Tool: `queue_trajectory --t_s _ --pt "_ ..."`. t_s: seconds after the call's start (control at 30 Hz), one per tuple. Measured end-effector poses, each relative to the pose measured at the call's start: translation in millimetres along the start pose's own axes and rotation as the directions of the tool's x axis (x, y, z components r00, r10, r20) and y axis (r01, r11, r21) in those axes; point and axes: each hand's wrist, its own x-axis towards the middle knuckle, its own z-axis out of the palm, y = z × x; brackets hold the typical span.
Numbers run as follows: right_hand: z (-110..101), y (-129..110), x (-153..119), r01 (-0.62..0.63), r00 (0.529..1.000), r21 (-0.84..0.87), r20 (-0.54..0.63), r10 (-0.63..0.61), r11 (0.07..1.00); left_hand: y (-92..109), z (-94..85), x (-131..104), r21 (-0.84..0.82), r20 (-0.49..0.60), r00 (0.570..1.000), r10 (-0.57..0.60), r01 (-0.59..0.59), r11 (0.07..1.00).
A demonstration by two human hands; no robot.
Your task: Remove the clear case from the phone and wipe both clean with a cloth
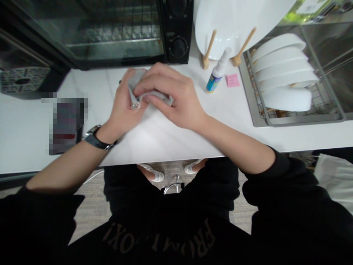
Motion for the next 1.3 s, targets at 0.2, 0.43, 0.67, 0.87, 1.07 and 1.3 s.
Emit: queue_trajectory --t_s 0.2,0.43,0.67,0.87,1.07,1.3 --pt "-1 -14 -3 0.041 0.985 -0.047 0.171 -0.032 0.998 11 -6.1 1 -0.008 0.046 0.997 -0.064 0.065 0.998" --pt "-1 -2 0 0.002 0.999 -0.068 0.040 0.001 0.998 -2 -1.1 1 0.029 0.012 1.000 -0.018 0.017 0.999" --pt "-2 10 2 -0.168 0.970 -0.136 -0.197 0.140 0.976 -7 2.1 0 0.053 0.040 0.999 -0.032 0.030 0.998" --pt "-2 5 -1 -0.086 0.993 -0.140 -0.098 0.072 0.987 -8 3.0 -2 0.083 0.050 0.999 -0.012 0.008 0.997" --pt "-2 -2 -3 0.134 0.989 -0.025 0.065 -0.133 0.991 4 1.3 -1 0.069 0.073 0.996 -0.054 0.049 0.996" --pt "-9 10 5 0.014 0.996 -0.177 -0.086 -0.030 0.984 3 -0.4 -2 -0.002 0.019 1.000 -0.022 0.022 1.000"
